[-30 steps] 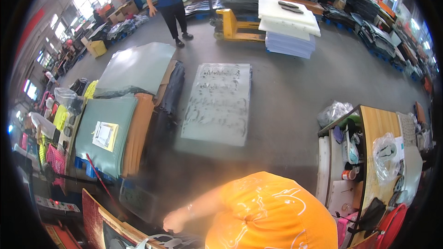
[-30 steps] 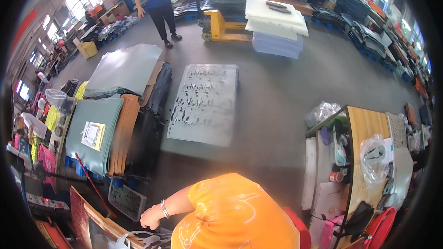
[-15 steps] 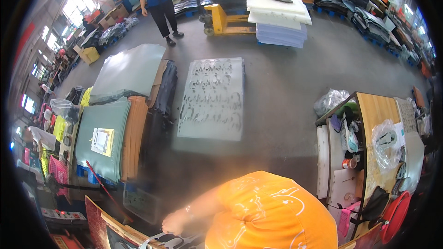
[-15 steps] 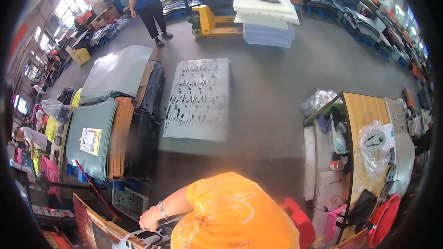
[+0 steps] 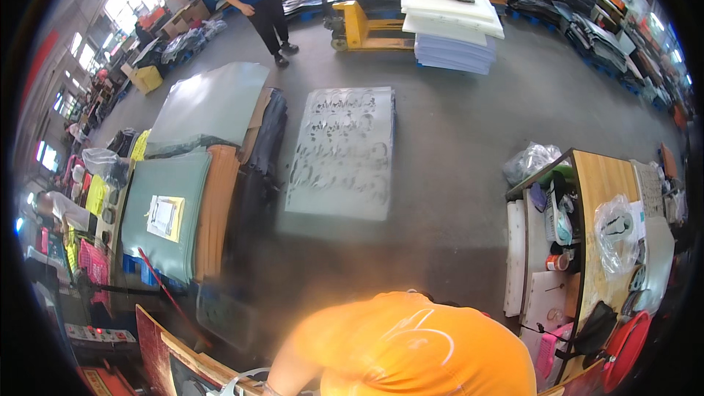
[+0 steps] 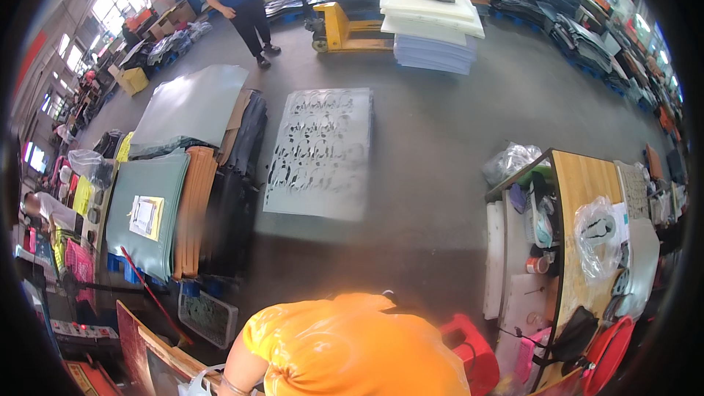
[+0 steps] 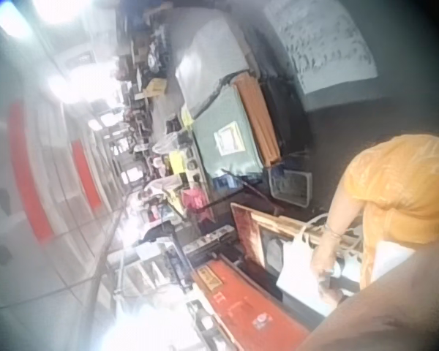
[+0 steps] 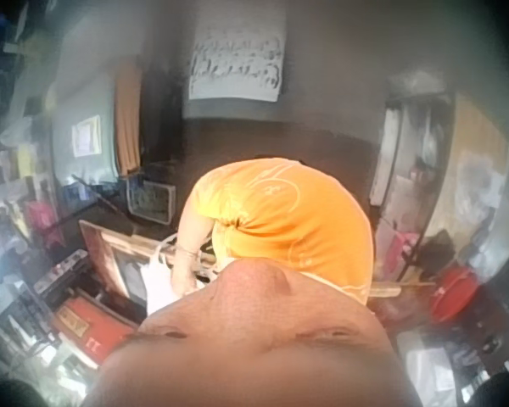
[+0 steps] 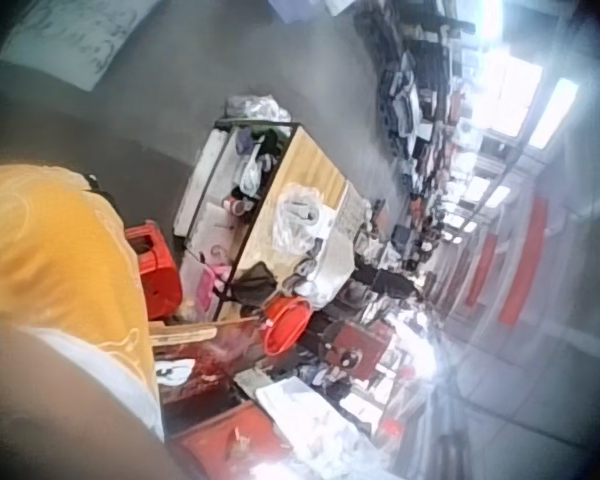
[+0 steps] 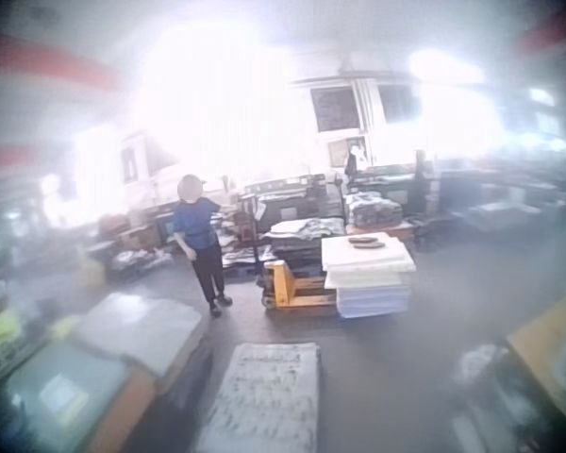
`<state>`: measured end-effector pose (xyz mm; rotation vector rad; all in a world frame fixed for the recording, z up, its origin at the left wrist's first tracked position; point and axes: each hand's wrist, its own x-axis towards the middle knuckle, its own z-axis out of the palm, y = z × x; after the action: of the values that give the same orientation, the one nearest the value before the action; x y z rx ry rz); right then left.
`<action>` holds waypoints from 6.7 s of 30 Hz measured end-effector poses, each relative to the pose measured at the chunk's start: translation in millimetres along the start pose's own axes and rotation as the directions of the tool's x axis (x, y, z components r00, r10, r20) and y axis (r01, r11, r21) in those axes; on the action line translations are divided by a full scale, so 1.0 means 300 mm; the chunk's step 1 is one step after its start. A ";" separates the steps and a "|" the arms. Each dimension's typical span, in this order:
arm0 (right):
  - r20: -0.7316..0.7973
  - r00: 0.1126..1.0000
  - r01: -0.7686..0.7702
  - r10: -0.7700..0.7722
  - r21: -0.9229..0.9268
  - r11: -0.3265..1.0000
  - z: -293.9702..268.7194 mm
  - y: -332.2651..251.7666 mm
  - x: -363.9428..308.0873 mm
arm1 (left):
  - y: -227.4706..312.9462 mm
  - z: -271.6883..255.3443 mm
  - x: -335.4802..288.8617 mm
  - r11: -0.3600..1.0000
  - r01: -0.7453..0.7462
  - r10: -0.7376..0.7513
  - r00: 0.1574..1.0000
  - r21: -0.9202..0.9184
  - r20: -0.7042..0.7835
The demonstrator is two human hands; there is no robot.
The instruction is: The person repeatedly feeds a white sheet with cut-out shapes into a red industrial machine, then removes and stacks the finished pieces. The person uses both hands to align the sheet, press a button, and collect the output.
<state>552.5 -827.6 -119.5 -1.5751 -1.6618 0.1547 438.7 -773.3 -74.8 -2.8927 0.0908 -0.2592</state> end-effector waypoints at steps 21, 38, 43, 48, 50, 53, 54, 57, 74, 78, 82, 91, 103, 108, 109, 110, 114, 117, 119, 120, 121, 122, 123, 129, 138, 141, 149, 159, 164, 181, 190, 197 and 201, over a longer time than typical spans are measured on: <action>-0.402 0.868 0.293 -0.293 -0.062 0.954 0.280 0.048 0.088 | -0.084 0.023 0.020 0.848 0.293 -0.266 0.956 -0.442 0.125; -0.262 0.936 0.241 -0.235 -0.010 0.970 0.230 0.034 0.051 | -0.145 -0.004 0.002 0.293 0.491 -0.545 0.791 -0.821 0.278; -0.322 0.941 0.155 -0.100 0.150 0.977 0.187 0.002 -0.040 | -0.197 0.011 -0.215 -0.045 0.465 -0.748 0.571 -0.884 0.338; -0.387 0.915 -0.075 0.115 0.117 0.990 0.077 -0.052 -0.091 | -0.176 0.096 -0.239 -0.292 0.295 -0.726 0.552 -0.910 0.411; -0.355 0.929 -0.064 0.105 0.123 0.990 0.048 -0.068 -0.058 | -0.180 0.094 -0.216 -0.324 0.261 -0.734 0.537 -0.909 0.416; -0.309 0.949 -0.033 0.069 0.121 0.992 0.018 -0.088 -0.036 | -0.164 0.063 -0.203 -0.346 0.214 -0.763 0.502 -0.914 0.407; -0.297 0.954 -0.011 0.044 0.114 0.993 0.008 -0.086 -0.034 | -0.159 0.054 -0.203 -0.339 0.183 -0.777 0.497 -0.923 0.385; -0.138 0.989 -0.024 0.054 0.208 0.978 -0.044 -0.059 -0.067 | -0.122 0.031 -0.225 -0.282 0.169 -0.770 0.548 -0.945 0.327; -0.116 0.986 -0.080 0.116 0.275 0.958 -0.173 0.089 -0.173 | 0.230 -0.117 -0.115 0.807 0.544 -0.516 0.839 -0.229 0.173; -0.083 0.985 -0.118 0.150 0.309 0.944 -0.199 0.086 -0.177 | 0.160 -0.148 -0.091 0.721 0.587 -0.496 0.808 -0.368 0.317; -0.127 0.980 -0.110 0.151 0.282 0.953 -0.229 0.067 -0.164 | -0.019 -0.166 -0.133 0.133 0.653 -0.481 0.700 -0.745 0.528; 0.301 0.915 0.257 -0.269 0.078 0.963 -0.050 -0.060 -0.115 | -0.153 -0.070 -0.125 -0.053 0.648 -0.662 0.547 -0.760 0.512; 0.329 0.913 0.265 -0.243 -0.024 0.964 -0.022 -0.046 -0.156 | -0.514 -0.254 -0.123 -0.349 0.146 -0.790 0.485 -0.926 0.374; 0.277 0.932 0.238 -0.235 0.021 0.971 -0.014 -0.039 -0.162 | -0.683 -0.466 -0.082 -0.173 0.007 -0.907 0.388 -0.985 0.162; 0.342 0.915 0.213 -0.212 0.033 0.976 -0.011 -0.037 -0.164 | -0.706 -0.493 -0.064 -0.053 0.085 -0.887 0.454 -0.995 0.086; 0.368 0.908 0.206 -0.199 0.022 0.978 -0.004 -0.036 -0.164 | -0.714 -0.501 -0.042 0.001 0.131 -0.871 0.487 -0.991 0.064; 0.421 0.891 0.176 -0.172 0.029 0.984 0.014 -0.031 -0.159 | -0.609 -0.338 0.111 0.474 0.160 -0.666 0.708 -0.866 -0.234; 0.373 0.899 0.176 -0.229 0.172 0.969 -0.018 -0.020 -0.166 | -0.373 -0.103 0.235 0.699 0.253 -0.541 0.799 -0.669 -0.264; 0.323 0.911 0.171 -0.255 0.267 0.948 -0.079 -0.007 -0.189 | -0.215 -0.004 0.247 0.625 0.391 -0.476 0.877 -0.676 0.068; 0.272 0.945 0.103 -0.183 0.281 0.954 -0.114 -0.007 -0.204 | -0.156 0.035 0.262 0.634 0.435 -0.438 0.883 -0.639 0.167; 0.248 0.961 0.040 -0.123 0.315 0.948 -0.150 0.003 -0.210 | -0.110 0.061 0.265 0.753 0.361 -0.371 0.924 -0.551 0.098; 0.211 0.975 -0.006 -0.074 0.354 0.935 -0.186 0.016 -0.212 | -0.083 0.076 0.264 0.809 0.348 -0.369 0.928 -0.473 0.053; 0.176 0.984 -0.050 -0.023 0.402 0.914 -0.219 0.027 -0.213 | -0.064 0.087 0.268 0.854 0.345 -0.374 0.928 -0.390 0.002; -0.037 0.993 -0.094 0.109 0.285 0.954 -0.333 0.105 -0.173 | -0.027 0.096 0.324 0.918 0.396 -0.393 0.907 0.011 0.152; -0.047 0.989 -0.119 0.141 0.322 0.939 -0.331 0.180 -0.083 | -0.229 0.035 0.229 -0.186 0.331 -0.480 0.791 -0.925 0.380; -0.029 0.997 0.075 -0.075 -0.001 0.997 -0.246 0.192 -0.015 | -0.305 0.013 0.235 -0.354 0.313 -0.496 0.736 -0.881 0.460; -0.256 0.964 0.078 -0.068 0.030 0.996 -0.212 0.177 0.033 | -0.449 -0.096 0.263 -0.290 0.502 -0.540 0.617 -0.815 0.572; -0.101 0.979 0.185 -0.177 0.079 0.979 -0.153 0.252 0.038 | -0.596 -0.152 0.264 -0.354 0.294 -0.739 0.494 -0.888 0.458; -0.093 0.983 0.168 -0.161 0.069 0.983 -0.145 0.272 0.026 | -0.765 -0.374 0.207 -0.156 0.182 -0.805 0.546 -0.971 0.231; -0.034 0.989 0.143 -0.141 0.062 0.988 -0.156 0.246 0.029 | 0.151 -0.186 -0.420 0.720 0.557 -0.526 0.827 -0.414 0.198; -0.122 0.989 0.079 -0.087 -0.072 0.994 -0.189 0.107 0.017 | 0.179 -0.183 -0.373 0.797 0.584 -0.531 0.799 -0.153 0.280; 0.028 0.965 0.243 -0.263 0.294 0.924 -0.137 -0.181 -0.094 | 0.032 -0.231 -0.442 0.022 0.649 -0.526 0.654 -0.760 0.543; 0.223 0.911 0.281 -0.346 0.279 0.918 0.007 -0.288 -0.102 | -0.021 -0.166 -0.436 0.025 0.421 -0.574 0.748 -0.907 0.332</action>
<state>480.6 -871.6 -83.6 -1.1207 -2.0022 0.4007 301.4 -767.7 -47.5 -4.0113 -1.3442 -0.7600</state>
